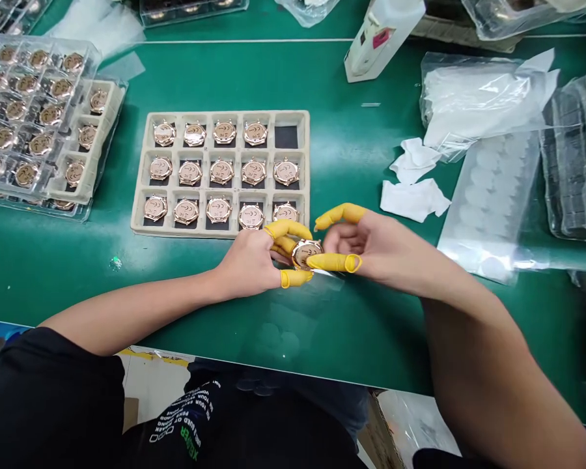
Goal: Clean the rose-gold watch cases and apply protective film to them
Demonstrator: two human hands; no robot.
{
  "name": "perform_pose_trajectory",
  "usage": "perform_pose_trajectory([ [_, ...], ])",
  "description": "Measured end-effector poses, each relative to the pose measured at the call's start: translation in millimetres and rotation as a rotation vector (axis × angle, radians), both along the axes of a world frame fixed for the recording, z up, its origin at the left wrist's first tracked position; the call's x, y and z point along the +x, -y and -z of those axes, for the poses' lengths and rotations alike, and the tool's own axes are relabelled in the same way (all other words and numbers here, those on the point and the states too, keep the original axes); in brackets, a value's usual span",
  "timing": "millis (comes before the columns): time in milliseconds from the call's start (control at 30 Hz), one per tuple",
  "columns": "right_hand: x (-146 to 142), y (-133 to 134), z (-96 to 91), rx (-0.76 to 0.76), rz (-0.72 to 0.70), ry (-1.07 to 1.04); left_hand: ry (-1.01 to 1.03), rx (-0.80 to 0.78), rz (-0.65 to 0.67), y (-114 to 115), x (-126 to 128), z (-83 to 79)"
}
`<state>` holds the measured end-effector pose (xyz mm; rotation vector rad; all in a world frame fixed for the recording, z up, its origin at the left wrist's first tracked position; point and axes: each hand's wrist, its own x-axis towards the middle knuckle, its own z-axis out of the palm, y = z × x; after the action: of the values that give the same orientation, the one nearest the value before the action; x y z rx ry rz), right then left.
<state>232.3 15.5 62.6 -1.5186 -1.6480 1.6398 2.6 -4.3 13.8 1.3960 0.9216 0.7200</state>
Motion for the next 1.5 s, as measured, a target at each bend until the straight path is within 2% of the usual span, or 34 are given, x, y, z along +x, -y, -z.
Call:
perform_pose_trajectory([
  [133, 32, 16, 18.5, 0.572, 0.097, 0.539, -0.007, -0.007, -0.021, 0, 1, -1.2],
  [167, 36, 21, 25.9, 0.646, 0.106, 0.639, -0.005, -0.014, -0.025, 0, 2, -1.4],
  [233, 40, 29, 38.9, 0.674, 0.094, 0.749, 0.009, -0.034, -0.038, 0, 2, -1.1],
  [333, 36, 28, 42.5, 0.541, 0.049, 0.668, 0.044, -0.061, -0.048, -1, 3, 0.4],
  [400, 28, 17, 31.2, 0.503, 0.106, 0.542, 0.074, -0.076, -0.052, -1, 4, 1.1],
  [433, 22, 9, 22.8, 0.532, 0.172, 0.480, 0.083, -0.079, -0.052, -1, 4, 1.2],
  [533, -5, -23, -1.6, 0.802, 0.324, 0.366, 0.082, -0.075, -0.041, -1, 4, 0.4],
  [633, -37, -60, -6.3, 1.025, 0.147, 0.379, 0.074, -0.066, -0.029, -1, 4, -0.1],
  [767, -63, -92, 19.4, 1.041, -0.056, 0.435, 0.094, -0.088, -0.014, 0, 5, 1.4],
  [933, -68, -99, 45.1, 1.105, -0.101, 0.460, 0.098, -0.062, -0.019, 1, 6, 2.9],
  [1300, -76, -88, 55.6, 1.138, -0.091, 0.456, 0.074, -0.041, -0.012, 3, 5, 0.8],
  [1500, -83, -84, 49.6, 1.078, -0.015, 0.612, 0.060, -0.041, 0.002, 3, 5, 1.7],
])
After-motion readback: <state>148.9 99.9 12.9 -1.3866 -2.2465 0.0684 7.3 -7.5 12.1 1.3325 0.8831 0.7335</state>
